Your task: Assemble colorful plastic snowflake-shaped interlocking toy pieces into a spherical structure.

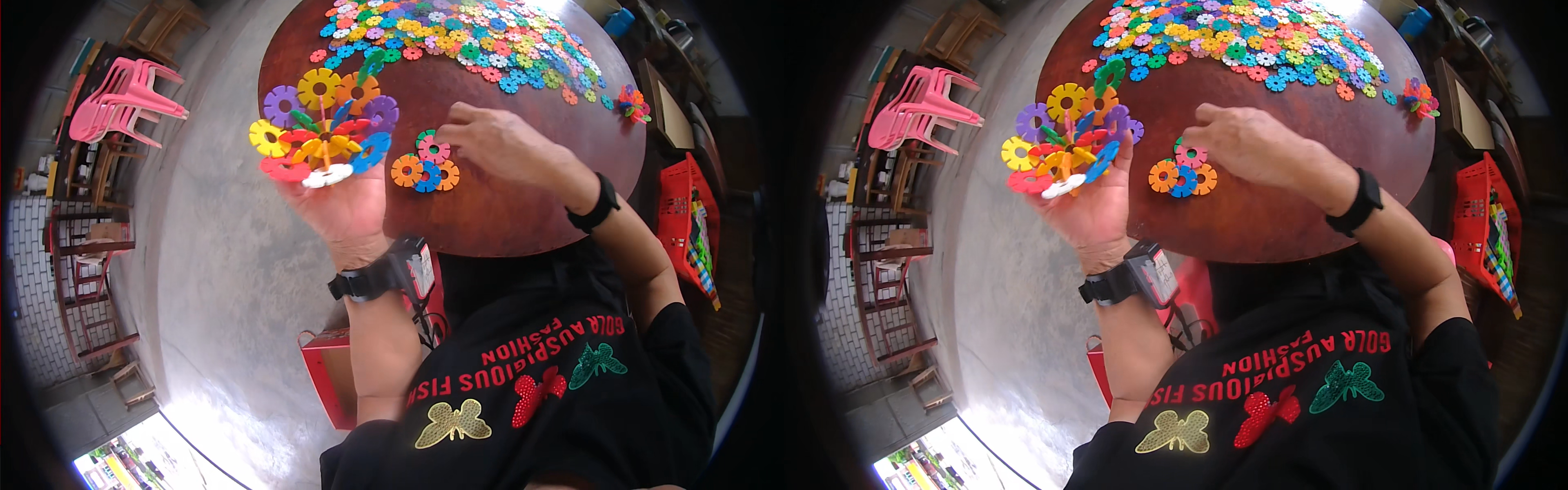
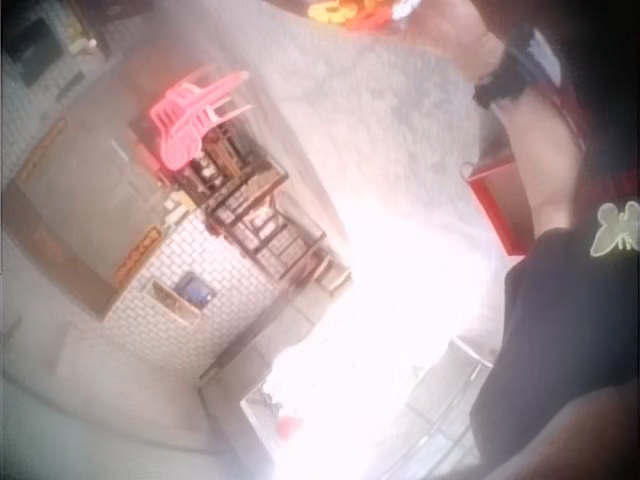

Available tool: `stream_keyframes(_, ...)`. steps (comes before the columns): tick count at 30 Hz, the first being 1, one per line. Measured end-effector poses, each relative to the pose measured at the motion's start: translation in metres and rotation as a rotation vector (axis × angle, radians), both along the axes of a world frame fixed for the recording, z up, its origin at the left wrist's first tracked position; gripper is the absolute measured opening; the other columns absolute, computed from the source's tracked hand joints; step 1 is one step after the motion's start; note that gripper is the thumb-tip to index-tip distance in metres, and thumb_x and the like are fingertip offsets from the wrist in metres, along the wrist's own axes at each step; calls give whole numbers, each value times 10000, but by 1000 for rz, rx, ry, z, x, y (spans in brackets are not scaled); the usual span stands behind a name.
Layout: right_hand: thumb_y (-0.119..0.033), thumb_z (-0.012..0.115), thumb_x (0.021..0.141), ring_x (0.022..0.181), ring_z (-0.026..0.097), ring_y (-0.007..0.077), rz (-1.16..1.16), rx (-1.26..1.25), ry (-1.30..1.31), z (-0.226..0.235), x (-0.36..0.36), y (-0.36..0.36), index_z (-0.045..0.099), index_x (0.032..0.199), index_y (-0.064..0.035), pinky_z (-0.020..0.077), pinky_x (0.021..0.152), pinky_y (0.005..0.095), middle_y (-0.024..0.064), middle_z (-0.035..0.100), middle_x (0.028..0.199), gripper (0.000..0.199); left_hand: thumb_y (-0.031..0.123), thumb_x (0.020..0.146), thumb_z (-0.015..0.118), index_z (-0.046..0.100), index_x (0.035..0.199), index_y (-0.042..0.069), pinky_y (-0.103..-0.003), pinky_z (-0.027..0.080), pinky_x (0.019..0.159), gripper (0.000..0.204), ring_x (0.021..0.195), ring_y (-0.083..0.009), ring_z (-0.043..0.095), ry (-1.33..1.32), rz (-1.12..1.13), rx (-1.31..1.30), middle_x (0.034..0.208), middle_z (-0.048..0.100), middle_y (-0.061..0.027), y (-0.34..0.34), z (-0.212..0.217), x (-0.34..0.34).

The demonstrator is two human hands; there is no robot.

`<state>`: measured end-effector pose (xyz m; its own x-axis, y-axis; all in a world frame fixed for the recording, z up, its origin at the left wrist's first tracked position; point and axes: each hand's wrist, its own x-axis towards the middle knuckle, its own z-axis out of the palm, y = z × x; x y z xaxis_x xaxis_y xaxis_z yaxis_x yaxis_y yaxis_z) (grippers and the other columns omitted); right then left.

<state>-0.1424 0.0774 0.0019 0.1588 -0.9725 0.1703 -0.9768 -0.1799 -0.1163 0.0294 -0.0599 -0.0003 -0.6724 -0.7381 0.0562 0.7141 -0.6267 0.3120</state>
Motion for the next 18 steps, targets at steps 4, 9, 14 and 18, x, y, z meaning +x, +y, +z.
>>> stream_keyframes(4,-109,581,806,911,579,299,-137,27,-137,-25,14,-15,572,1049,-119,492,724,393,144,471,1006,243,497,796,593,375,1394,128,-649,236,1044,735,1309,-433,319,64,-14,4,1443,356,-140,7,-1,-2)
stream_keyframes(9,-101,623,782,881,591,334,-230,61,-192,-26,12,-15,540,1057,-81,491,713,420,147,494,1006,288,561,837,500,334,1417,123,-660,186,1062,746,1317,-434,304,46,-77,13,1453,333,-161,11,5,1)
stream_keyframes(14,-92,625,780,871,586,356,-339,80,-289,-21,-2,7,537,989,-35,487,708,427,153,560,926,234,624,874,389,349,1411,130,-613,200,1080,731,1310,-405,333,36,-106,56,1440,366,-141,15,-2,-1)
stream_keyframes(18,-56,613,775,772,593,346,-311,-277,-544,19,12,34,572,857,-2,470,662,396,151,587,821,107,714,846,354,401,1367,145,-544,350,998,773,1213,-320,447,-46,-129,61,1385,429,-86,19,-4,-4)
